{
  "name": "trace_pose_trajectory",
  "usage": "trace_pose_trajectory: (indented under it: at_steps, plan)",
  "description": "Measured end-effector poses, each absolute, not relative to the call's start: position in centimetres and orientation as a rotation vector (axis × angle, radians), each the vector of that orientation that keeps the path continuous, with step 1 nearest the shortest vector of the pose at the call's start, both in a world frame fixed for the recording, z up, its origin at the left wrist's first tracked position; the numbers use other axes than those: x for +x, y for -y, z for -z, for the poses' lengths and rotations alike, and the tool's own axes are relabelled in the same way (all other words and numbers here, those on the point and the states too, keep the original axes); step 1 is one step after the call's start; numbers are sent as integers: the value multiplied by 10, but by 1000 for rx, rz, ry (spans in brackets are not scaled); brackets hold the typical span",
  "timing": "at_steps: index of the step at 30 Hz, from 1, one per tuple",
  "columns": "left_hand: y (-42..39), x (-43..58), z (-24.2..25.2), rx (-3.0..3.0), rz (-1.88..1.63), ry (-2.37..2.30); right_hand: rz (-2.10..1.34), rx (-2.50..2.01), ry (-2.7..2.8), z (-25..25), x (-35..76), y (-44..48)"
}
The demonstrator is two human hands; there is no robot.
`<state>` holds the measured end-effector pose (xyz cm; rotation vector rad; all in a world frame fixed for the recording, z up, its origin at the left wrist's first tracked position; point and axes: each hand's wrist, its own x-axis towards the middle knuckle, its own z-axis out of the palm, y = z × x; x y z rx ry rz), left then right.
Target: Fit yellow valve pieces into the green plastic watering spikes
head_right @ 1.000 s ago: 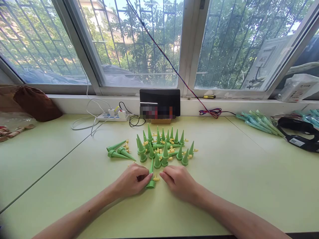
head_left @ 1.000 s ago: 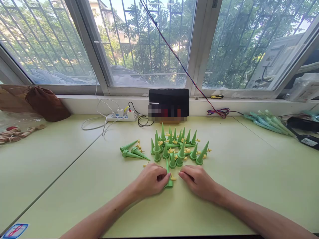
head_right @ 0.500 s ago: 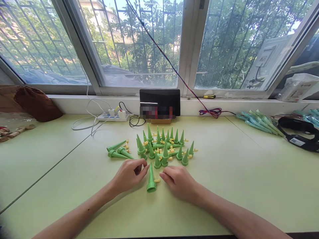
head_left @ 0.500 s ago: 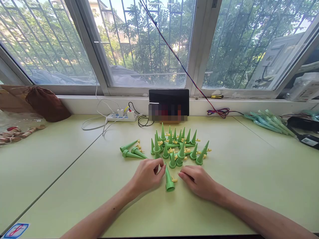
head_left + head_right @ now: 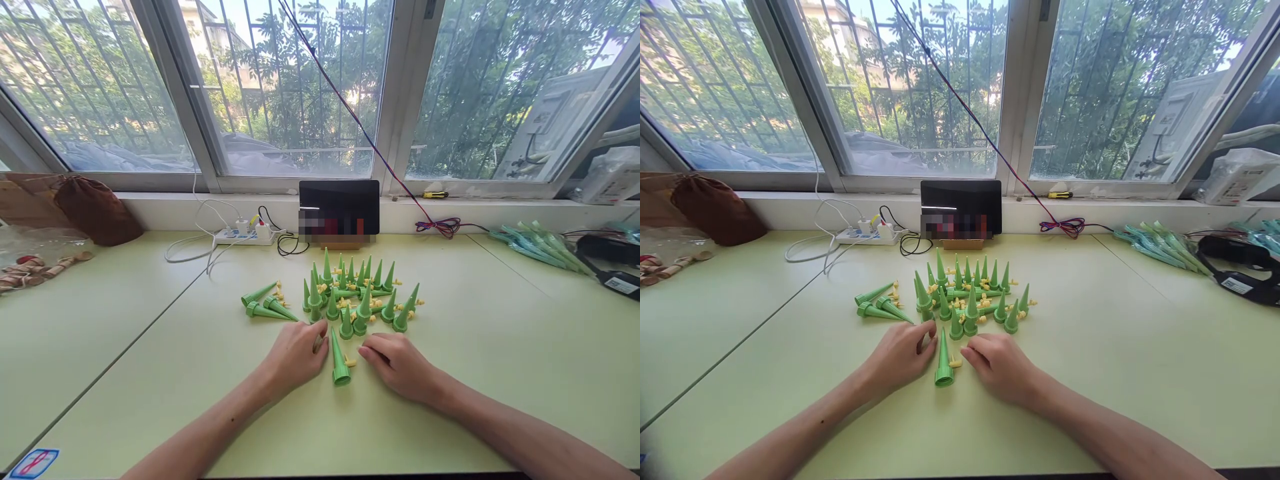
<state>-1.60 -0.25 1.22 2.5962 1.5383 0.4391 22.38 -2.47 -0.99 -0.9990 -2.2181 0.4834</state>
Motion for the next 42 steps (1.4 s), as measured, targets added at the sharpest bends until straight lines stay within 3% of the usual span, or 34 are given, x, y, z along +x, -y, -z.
trace_pose_trajectory:
  at_steps: [11,24,42]
  plan:
    - [4,-13,-15,2691,-425,-1462,-448,-991,2216,9,224,24]
    - [-1,-15,-11,2395,-936,-1259,-458,-963,2172,9,225,25]
    - [8,-13,-9,2608,-1083,-760,-468,-953,2086,6,221,30]
